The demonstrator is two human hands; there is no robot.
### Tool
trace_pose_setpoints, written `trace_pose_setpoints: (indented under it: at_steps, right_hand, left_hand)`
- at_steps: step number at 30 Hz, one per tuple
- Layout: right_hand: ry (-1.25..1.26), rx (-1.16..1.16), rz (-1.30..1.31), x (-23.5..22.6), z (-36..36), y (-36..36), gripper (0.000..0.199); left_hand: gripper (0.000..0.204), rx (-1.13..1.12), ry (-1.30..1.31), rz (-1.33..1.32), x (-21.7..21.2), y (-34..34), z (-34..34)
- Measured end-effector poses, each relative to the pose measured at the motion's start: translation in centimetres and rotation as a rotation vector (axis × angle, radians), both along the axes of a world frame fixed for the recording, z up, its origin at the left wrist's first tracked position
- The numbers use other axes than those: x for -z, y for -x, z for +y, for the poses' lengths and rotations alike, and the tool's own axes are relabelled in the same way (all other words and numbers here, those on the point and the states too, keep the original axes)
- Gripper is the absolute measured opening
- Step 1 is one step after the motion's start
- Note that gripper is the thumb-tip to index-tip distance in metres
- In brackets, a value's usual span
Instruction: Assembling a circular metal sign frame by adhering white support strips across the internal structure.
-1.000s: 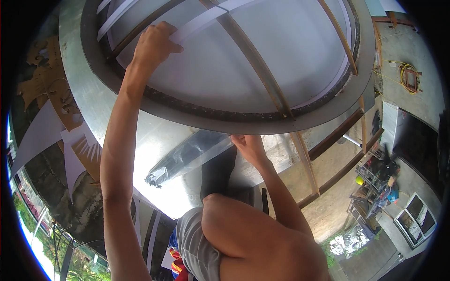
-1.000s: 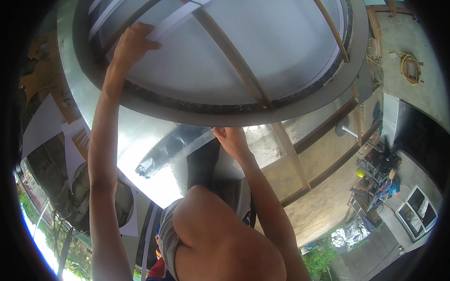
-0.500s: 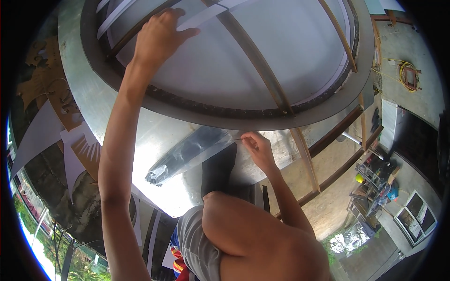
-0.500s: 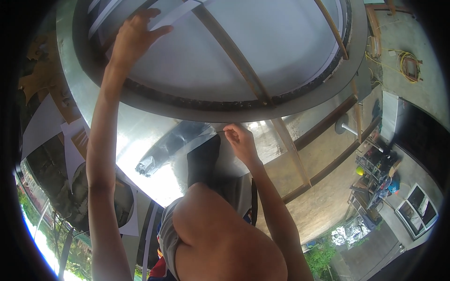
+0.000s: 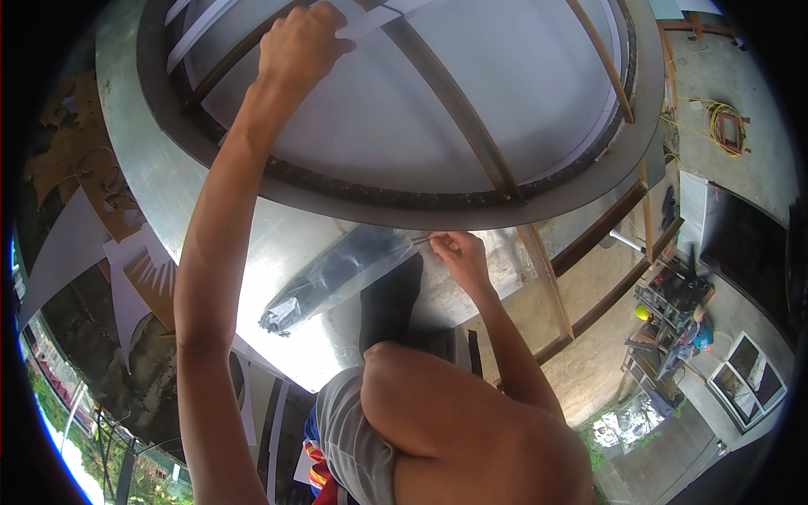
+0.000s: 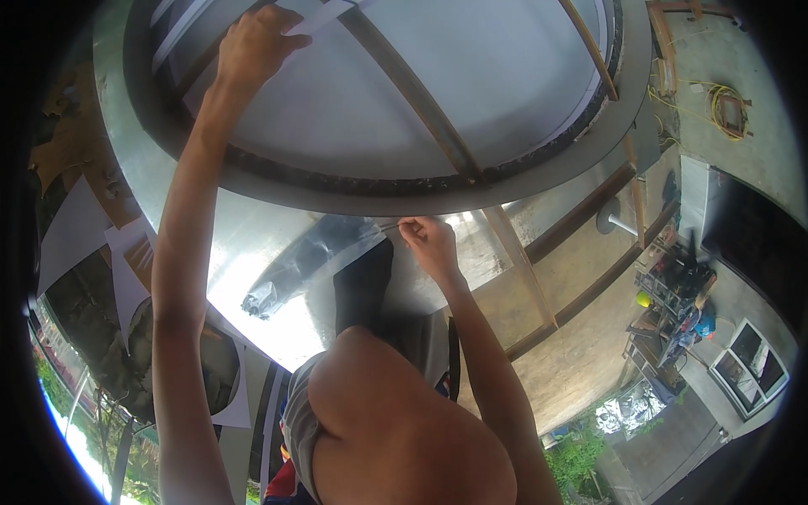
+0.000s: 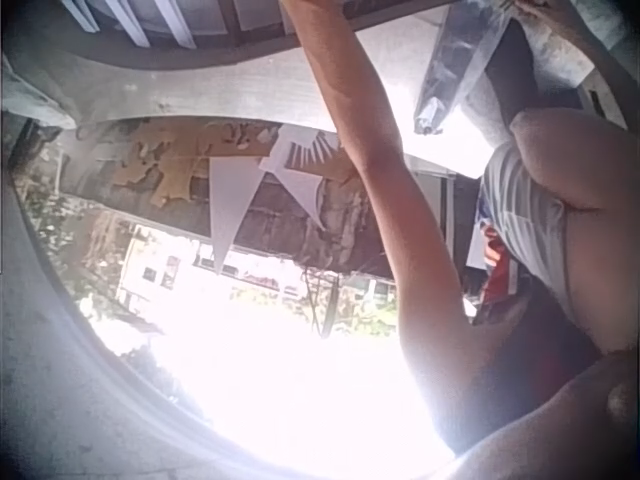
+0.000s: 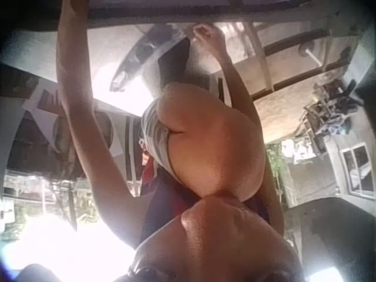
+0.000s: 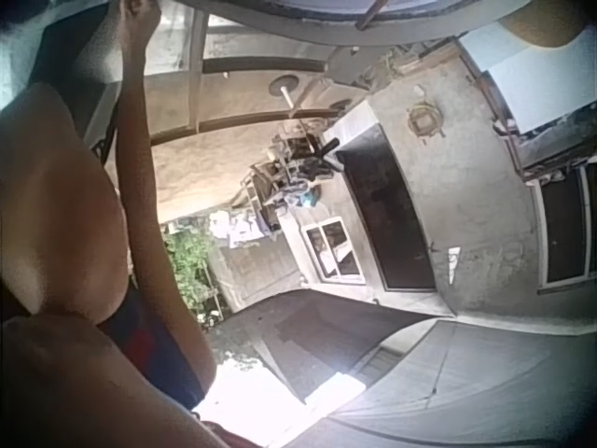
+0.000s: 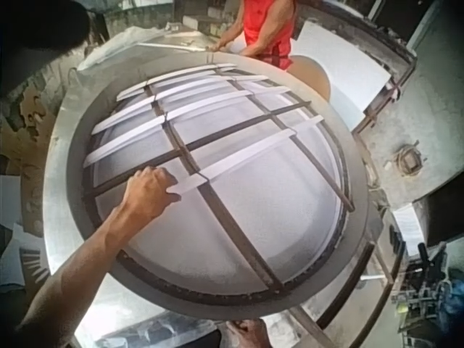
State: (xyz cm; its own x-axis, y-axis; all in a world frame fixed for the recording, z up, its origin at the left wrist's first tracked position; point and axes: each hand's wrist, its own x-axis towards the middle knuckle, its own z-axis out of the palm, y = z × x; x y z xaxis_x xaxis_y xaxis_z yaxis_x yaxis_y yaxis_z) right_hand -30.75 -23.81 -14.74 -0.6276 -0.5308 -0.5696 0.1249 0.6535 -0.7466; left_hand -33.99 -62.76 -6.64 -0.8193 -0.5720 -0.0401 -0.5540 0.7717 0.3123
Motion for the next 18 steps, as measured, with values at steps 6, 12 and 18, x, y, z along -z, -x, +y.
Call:
trace_pose_setpoints:
  at_steps: [6, 12, 18]
  right_hand:
    - [0.013, -0.010, 0.014, 0.2, 0.4, -0.4, 0.015]
    - [-0.015, -0.036, 0.193, 0.6, 0.6, -1.4, 0.027]
    - [-0.147, -0.195, 0.312, -1.7, -0.4, -1.9, 0.038]
  left_hand:
    - [0.034, 0.031, 0.028, 0.063, -0.8, -0.4, 0.1]
    - [0.023, 0.183, -0.140, 0.361, -1.2, 1.1, -2.1]
    - [0.022, 0.238, -0.246, 0.475, 3.2, 4.3, -4.4]
